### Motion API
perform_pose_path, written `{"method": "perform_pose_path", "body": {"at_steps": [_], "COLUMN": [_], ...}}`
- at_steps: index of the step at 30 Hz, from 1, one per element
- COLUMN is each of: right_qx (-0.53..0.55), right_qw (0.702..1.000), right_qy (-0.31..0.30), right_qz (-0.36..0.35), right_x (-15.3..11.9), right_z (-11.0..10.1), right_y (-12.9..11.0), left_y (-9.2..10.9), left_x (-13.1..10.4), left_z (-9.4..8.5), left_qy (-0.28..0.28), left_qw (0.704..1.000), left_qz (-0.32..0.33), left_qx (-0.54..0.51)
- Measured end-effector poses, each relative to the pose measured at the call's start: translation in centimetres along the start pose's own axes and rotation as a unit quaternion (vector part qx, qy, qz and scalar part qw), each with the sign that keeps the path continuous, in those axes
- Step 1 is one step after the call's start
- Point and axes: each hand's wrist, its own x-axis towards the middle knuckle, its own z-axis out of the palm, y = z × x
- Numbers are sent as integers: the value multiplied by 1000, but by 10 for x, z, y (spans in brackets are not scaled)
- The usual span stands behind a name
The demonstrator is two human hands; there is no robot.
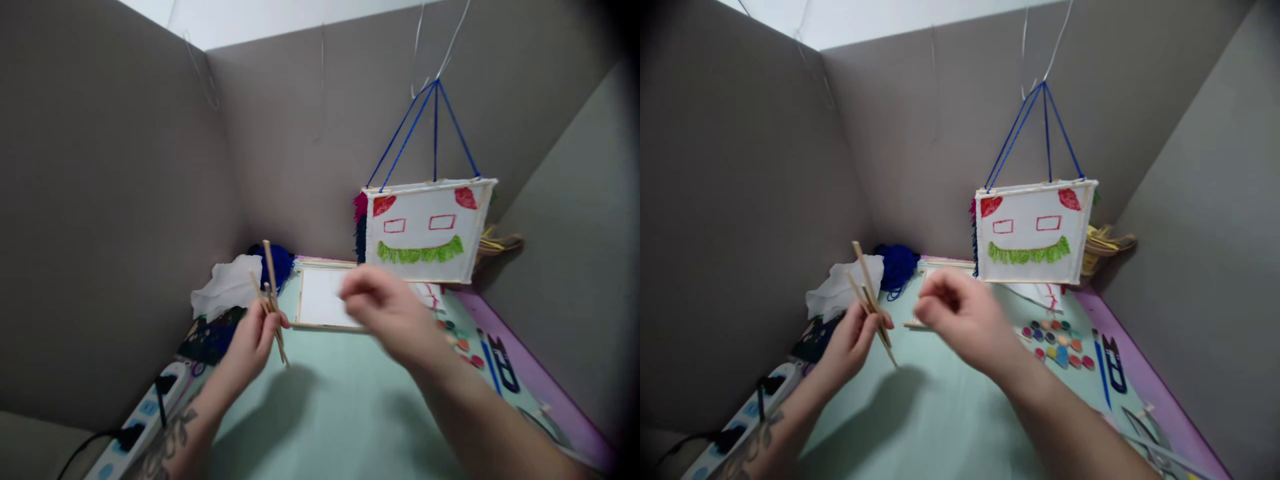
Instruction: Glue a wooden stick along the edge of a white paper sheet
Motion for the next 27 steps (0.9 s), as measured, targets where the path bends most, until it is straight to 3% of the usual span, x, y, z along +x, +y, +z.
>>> {"method": "perform_pose_path", "body": {"at_steps": [4,8,12,14,17,20,21,22,23,25,27], "right_qx": [-2,-32,-60,-76,-61,-62,-116,-211,-325,-391,-431], "right_qw": [997,996,994,994,992,991,991,976,940,905,879], "right_qy": [-34,-56,-82,-73,-98,-116,-73,-8,39,72,71], "right_qz": [62,68,33,2,-43,-21,8,47,100,154,189], "right_x": [13,26,34,38,54,90,105,120,135,158,173], "right_z": [29,41,47,55,66,60,53,43,31,9,-8], "right_y": [8,17,15,13,19,51,67,86,105,141,172], "left_y": [-9,-24,-33,-35,-38,-41,-42,-44,-46,-50,-53], "left_x": [-7,-11,-15,-17,-17,-11,-8,-5,-3,0,1], "left_z": [29,35,36,38,41,37,35,32,30,25,23], "left_qy": [-38,-88,-36,-11,-1,22,30,38,46,53,57], "left_qw": [999,994,996,999,987,933,903,868,834,783,758], "left_qz": [19,57,67,40,-61,-178,-217,-255,-291,-346,-366], "left_qx": [6,29,45,-13,-147,-312,-370,-424,-466,-514,-536]}}
